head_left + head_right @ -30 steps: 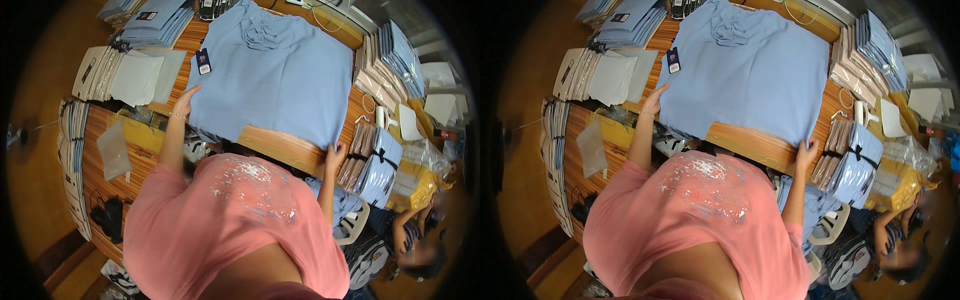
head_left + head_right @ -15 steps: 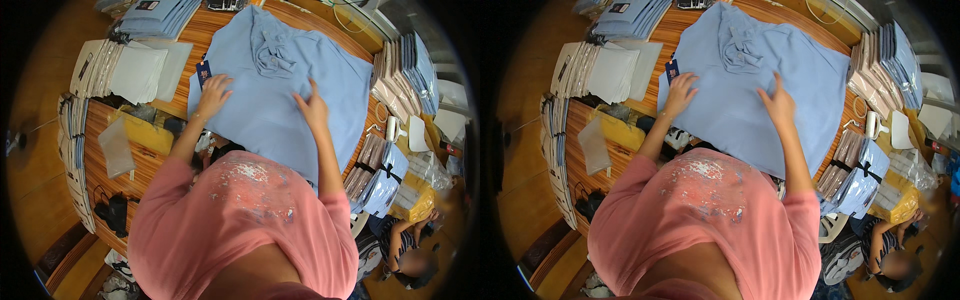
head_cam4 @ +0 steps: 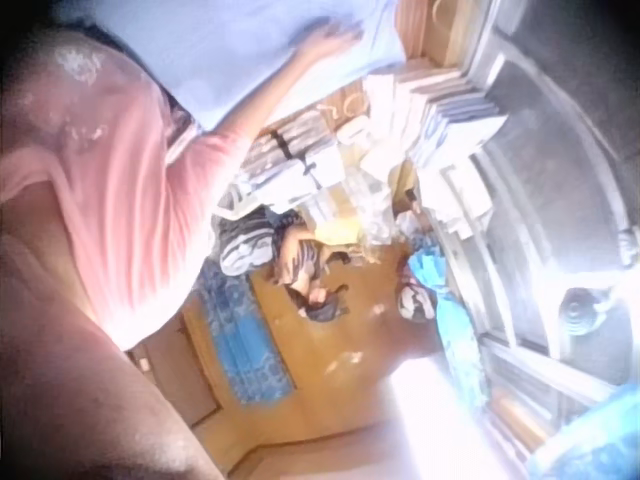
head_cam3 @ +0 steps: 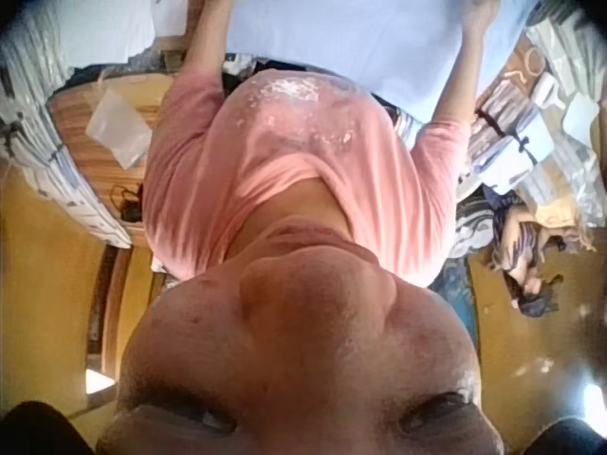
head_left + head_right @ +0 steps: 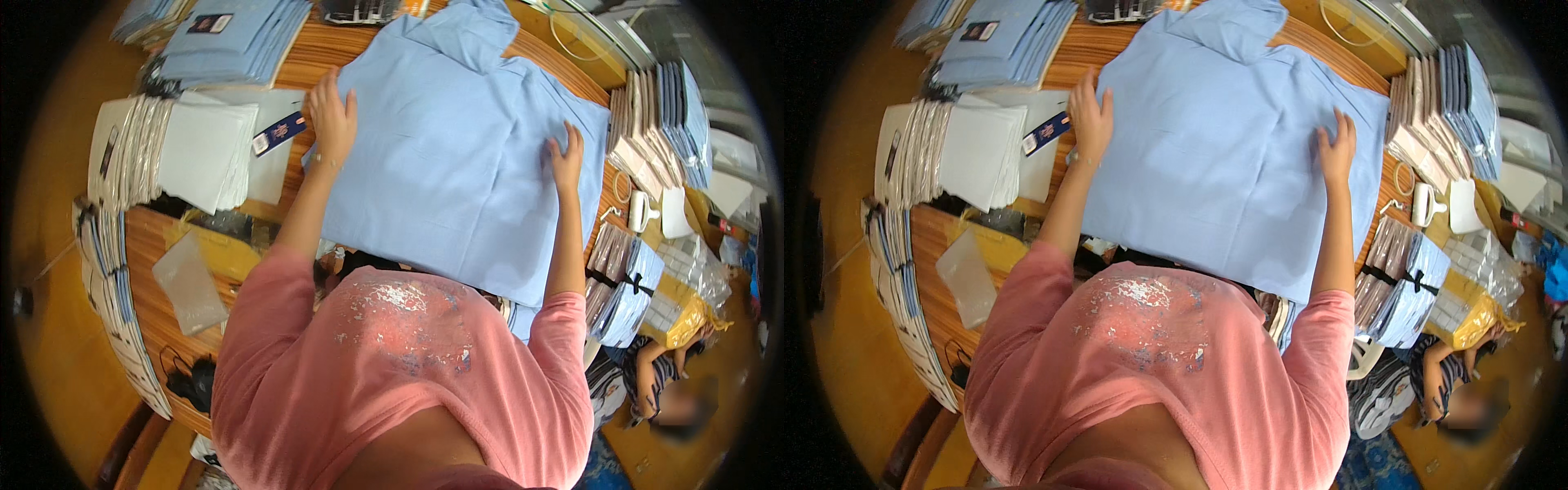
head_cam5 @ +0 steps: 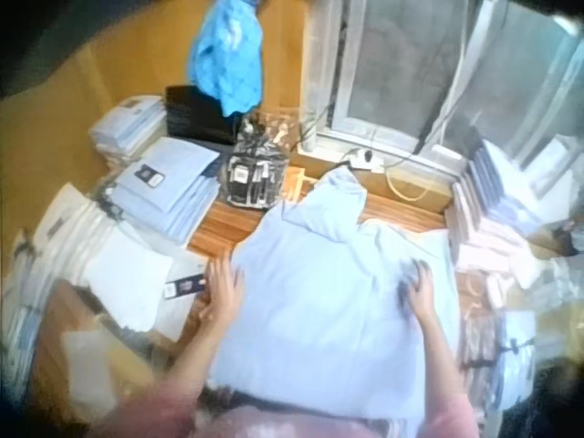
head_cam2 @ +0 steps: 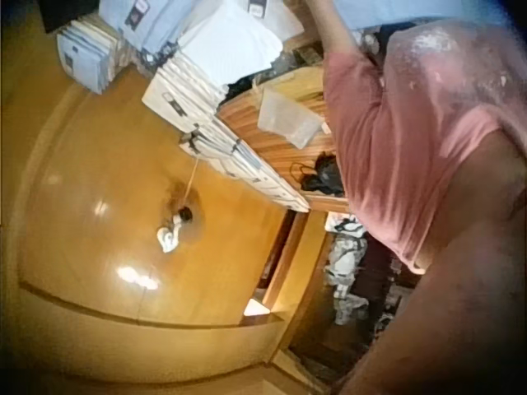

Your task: The person folds a blue shirt over a cardboard insert, places it inside a clear plastic bag, seals the bag, and applies a black strap around the package.

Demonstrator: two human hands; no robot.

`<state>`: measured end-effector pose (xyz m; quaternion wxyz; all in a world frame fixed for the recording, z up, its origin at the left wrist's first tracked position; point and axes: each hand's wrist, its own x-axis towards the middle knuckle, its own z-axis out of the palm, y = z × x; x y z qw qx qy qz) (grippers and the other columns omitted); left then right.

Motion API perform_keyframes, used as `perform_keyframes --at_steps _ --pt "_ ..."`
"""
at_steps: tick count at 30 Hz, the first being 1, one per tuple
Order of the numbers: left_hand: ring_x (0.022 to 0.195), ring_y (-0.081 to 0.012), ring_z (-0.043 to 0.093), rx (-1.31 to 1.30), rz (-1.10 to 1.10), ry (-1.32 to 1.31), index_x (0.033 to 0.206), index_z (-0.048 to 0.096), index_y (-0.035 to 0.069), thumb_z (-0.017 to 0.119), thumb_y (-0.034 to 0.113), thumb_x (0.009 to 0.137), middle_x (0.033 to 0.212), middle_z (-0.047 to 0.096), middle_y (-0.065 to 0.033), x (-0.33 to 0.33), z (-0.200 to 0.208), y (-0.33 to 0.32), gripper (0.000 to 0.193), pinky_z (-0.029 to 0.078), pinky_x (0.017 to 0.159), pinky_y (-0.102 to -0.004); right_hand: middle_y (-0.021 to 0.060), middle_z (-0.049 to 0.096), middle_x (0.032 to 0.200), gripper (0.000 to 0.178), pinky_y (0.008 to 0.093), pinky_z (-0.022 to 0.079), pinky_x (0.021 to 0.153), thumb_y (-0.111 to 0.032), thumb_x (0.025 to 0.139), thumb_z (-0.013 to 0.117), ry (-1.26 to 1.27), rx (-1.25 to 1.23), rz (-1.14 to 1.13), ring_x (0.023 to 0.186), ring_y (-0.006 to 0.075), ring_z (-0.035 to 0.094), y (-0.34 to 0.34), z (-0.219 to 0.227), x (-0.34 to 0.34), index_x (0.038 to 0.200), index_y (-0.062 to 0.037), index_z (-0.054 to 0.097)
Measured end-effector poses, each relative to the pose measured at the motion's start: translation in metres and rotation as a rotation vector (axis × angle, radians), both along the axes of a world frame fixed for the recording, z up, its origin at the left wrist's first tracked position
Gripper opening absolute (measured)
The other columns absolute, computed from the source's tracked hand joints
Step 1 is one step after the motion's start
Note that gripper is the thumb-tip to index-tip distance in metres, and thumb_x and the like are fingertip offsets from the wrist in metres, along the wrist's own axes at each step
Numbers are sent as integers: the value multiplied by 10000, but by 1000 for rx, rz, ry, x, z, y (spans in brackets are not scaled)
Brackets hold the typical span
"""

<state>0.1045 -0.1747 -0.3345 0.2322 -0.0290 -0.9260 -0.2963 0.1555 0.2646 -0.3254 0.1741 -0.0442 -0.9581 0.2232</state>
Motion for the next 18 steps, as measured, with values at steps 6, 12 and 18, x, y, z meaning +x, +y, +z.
perform_keyframes --at_steps 6,12,18 --pt "841 -338 619 -318 51 -231 1067 608 115 501 409 889 903 658 -144 -113 -36 5 360 458 717 -467 191 446 1302 446 475 278 1026 -225 839 590 -74 186 -361 1232 339 393 54 -38 111 1255 -90 498" --pt "1029 -322 539 -243 -43 46 1125 578 112 522 315 894 1053 604 -167 -116 -22 -21 313 394 851 -441 177 405 1331 452 526 204 1046 -268 832 596 -147 224 -357 1285 357 314 6 -5 117 1253 -141 495" --pt "1207 -308 405 -303 -342 -63 1210 526 83 497 261 905 1294 459 -152 -56 -24 20 354 280 1019 -428 122 387 1383 462 534 235 1045 -413 908 458 -87 369 -192 1307 286 317 67 -49 9 1308 -180 458"
